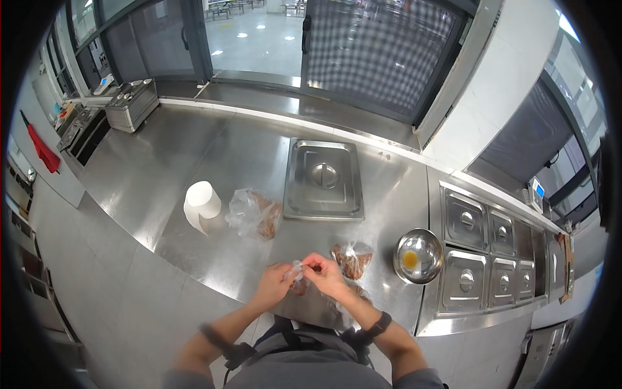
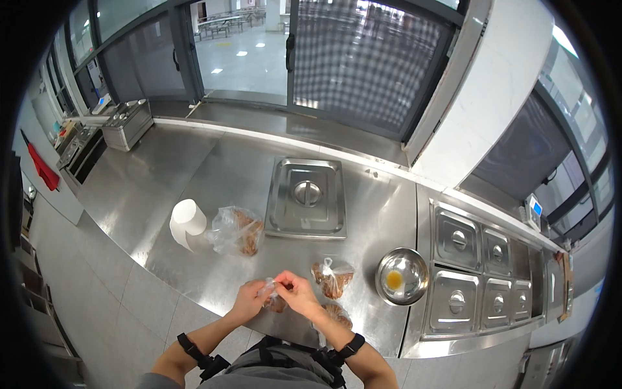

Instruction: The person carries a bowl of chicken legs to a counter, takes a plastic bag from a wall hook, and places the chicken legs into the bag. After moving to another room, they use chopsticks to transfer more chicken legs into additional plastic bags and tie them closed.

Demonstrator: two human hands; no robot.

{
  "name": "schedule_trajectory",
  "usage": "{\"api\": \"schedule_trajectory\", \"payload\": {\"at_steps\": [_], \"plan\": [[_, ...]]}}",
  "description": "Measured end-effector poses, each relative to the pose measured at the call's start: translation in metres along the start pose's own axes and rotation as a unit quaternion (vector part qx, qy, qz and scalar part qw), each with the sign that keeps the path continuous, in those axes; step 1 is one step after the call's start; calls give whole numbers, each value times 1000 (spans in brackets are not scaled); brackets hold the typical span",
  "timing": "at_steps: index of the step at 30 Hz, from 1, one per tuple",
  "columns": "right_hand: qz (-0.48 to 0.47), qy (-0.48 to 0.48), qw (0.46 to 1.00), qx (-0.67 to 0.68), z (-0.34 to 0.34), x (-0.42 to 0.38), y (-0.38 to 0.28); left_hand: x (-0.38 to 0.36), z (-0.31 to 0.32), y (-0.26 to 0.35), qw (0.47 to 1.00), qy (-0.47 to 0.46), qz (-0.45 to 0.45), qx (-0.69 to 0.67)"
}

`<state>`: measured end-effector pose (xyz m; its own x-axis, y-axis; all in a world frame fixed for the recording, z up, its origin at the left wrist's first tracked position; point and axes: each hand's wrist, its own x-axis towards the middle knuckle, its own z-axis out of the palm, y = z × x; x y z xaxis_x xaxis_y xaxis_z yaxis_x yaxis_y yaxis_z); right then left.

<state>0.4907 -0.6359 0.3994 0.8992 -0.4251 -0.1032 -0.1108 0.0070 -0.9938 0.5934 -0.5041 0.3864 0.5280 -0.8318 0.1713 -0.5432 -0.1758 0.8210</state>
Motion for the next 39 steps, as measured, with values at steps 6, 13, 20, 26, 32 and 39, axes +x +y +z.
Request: {"api": "schedule_trajectory", "payload": {"at_steps": [6,13,20,26,32,39], "plan": [[-40,94,990,94,-25,0,-11,24,4,12,953,-39,-62,-294],[-11,121,993,1,-60,-12,1,33,-33,-92,928,323,-152,105],[-116,140,970,-163,-48,-17,-40,99,-79,-42,981,153,-104,-58],[-42,18,995,-94,-14,-10,-77,62,-92,10,958,232,-75,-152],[-49,-104,978,-172,38,25,-56,10,-74,42,982,56,-53,-173],[39,-196,966,-163,49,20,-67,-20,-115,49,999,-22,-15,-34]]}}
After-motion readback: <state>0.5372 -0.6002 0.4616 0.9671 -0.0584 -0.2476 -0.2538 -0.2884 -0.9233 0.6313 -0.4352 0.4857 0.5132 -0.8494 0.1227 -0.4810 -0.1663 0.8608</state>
